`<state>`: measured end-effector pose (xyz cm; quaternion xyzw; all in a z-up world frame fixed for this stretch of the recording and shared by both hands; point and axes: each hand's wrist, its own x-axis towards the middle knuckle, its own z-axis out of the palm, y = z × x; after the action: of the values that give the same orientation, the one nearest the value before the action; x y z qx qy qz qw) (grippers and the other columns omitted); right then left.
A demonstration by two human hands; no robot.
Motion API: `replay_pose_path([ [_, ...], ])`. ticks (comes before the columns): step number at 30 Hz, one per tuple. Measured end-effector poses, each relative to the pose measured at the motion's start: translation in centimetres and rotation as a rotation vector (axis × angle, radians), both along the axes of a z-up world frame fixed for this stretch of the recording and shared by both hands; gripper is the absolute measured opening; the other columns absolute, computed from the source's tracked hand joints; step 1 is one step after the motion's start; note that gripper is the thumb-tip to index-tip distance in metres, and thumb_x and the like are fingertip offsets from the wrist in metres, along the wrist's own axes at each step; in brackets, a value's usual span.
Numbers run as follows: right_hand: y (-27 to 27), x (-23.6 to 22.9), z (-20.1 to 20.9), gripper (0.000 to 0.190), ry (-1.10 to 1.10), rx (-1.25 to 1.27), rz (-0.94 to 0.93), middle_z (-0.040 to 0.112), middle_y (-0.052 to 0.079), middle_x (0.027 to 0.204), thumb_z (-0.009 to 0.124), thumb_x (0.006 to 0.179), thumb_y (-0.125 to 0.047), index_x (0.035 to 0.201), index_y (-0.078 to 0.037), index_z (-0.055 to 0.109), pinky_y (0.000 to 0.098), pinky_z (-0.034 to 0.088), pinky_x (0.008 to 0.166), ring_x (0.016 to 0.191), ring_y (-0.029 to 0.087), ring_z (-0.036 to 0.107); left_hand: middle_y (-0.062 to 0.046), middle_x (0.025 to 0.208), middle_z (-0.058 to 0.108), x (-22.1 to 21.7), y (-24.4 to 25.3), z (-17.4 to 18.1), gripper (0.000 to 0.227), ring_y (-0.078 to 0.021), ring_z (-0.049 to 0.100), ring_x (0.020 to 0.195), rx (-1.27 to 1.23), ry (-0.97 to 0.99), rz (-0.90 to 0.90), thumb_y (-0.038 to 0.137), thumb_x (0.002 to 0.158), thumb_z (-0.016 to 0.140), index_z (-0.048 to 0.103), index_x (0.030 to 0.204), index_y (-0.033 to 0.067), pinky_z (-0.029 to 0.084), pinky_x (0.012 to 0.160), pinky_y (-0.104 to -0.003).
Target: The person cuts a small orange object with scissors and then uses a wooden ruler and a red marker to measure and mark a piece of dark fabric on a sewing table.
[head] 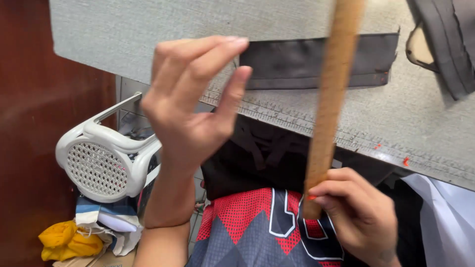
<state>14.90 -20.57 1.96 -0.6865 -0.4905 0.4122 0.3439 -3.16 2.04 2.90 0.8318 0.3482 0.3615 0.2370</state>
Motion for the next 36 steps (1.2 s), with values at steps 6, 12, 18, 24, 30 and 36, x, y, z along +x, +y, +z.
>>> replay_pose_path([
  [6,4.0,-3.8,-1.2,0.011,0.142,0.112,0.151,0.070,0.010,0.098,0.058,0.098,-0.010,0.097,-0.006,0.069,0.0255,0.054,0.077,0.083,0.019,0.071,-0.012,0.114,0.073,-2.3,0.4,-2.1,0.015,-0.0325,0.065,0.101,-0.010,0.082,-0.118,0.003,0.108,0.064,0.068,0.122,-0.0016,0.050,0.097,-0.042],
  [12,4.2,-4.6,-1.1,0.013,0.156,0.114,0.152,0.068,0.010,0.097,0.059,0.099,-0.013,0.098,-0.006,0.070,0.0228,0.053,0.070,0.077,0.016,0.068,-0.007,0.115,0.075,-1.6,-0.6,-2.6,0.014,-0.0278,0.063,0.100,0.022,0.088,-0.047,0.005,0.106,0.067,0.071,0.119,0.0031,0.045,0.094,-0.038],
  [18,5.2,-5.6,-1.3,0.013,0.195,0.136,0.181,0.069,0.010,0.097,0.058,0.100,-0.013,0.099,-0.005,0.069,0.0233,0.054,0.072,0.078,0.017,0.068,-0.013,0.130,0.064,-3.0,0.4,-2.8,0.024,-0.0335,0.059,0.114,-0.052,0.083,-0.137,0.012,0.106,0.075,0.070,0.128,0.0035,0.052,0.107,-0.046],
  [24,5.5,-5.9,-1.5,0.014,0.199,0.116,0.182,0.069,0.010,0.098,0.057,0.100,-0.015,0.098,-0.005,0.068,0.0243,0.055,0.075,0.080,0.018,0.069,-0.014,0.131,0.062,-3.4,0.9,-3.0,0.028,-0.0341,0.058,0.113,-0.044,0.090,-0.182,0.015,0.105,0.080,0.070,0.128,0.0034,0.054,0.106,-0.046],
  [30,5.6,-5.5,-0.3,0.004,0.071,0.048,0.002,0.074,0.014,0.105,0.063,0.096,-0.007,0.096,-0.005,0.067,0.0296,0.056,0.090,0.096,0.022,0.074,-0.015,0.139,0.060,-3.4,1.1,-3.0,0.026,-0.0352,0.058,0.115,-0.024,0.105,-0.199,0.014,0.106,0.080,0.072,0.128,0.0018,0.052,0.108,-0.047],
  [36,8.3,-2.9,2.4,0.004,-0.079,0.030,-0.170,0.070,0.013,0.095,0.069,0.099,0.005,0.102,0.004,0.067,0.0231,0.052,0.076,0.083,0.017,0.066,-0.010,0.142,0.063,-3.4,1.1,-3.4,0.026,-0.0321,0.056,0.110,0.001,0.082,-0.198,0.012,0.105,0.082,0.075,0.128,0.0034,0.051,0.097,-0.042],
])
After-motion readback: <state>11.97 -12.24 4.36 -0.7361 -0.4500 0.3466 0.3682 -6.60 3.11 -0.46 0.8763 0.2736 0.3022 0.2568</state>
